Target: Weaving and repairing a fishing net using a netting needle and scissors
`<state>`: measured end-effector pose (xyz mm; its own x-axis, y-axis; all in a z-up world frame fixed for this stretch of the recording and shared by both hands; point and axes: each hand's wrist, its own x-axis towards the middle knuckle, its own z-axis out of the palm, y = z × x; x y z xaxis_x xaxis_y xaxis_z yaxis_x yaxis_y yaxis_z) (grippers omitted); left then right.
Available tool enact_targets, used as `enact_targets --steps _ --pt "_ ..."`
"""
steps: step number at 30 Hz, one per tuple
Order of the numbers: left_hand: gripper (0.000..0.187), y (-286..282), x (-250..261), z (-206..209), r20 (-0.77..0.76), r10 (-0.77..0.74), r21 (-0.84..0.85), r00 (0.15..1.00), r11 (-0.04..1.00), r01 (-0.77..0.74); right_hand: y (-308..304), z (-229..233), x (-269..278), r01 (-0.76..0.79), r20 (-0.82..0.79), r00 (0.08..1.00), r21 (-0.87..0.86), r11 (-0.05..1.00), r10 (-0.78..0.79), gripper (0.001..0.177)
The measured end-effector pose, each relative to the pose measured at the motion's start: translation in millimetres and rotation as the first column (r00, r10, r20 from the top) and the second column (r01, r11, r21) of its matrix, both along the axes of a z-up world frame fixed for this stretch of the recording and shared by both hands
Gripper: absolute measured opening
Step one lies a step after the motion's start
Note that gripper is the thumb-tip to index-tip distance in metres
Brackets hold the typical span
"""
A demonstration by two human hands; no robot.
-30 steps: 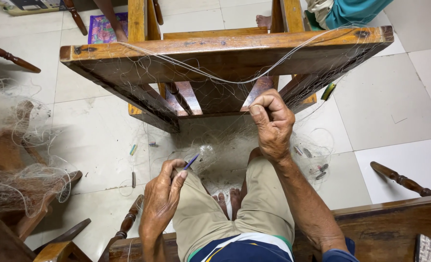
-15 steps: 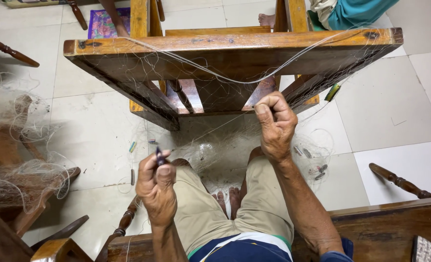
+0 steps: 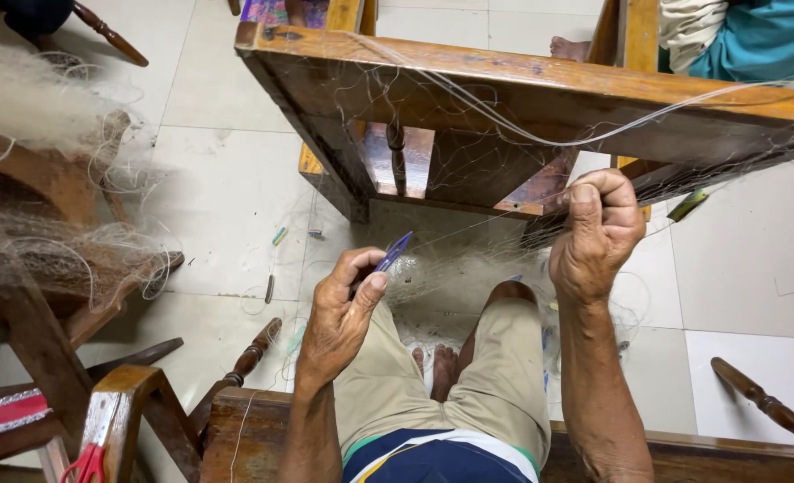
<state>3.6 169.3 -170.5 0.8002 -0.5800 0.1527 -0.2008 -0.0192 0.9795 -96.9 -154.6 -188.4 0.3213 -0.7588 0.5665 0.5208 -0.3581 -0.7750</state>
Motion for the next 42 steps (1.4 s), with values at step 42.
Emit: enact_targets --steps 42 --pt "0.043 -41.0 -12.7 -67.8 -0.103 0.105 -0.171 0.989 0.978 -0.122 4.1 7.4 -19.4 0.073 -0.066 0.995 -0.029 0.997 -0.074 0.023"
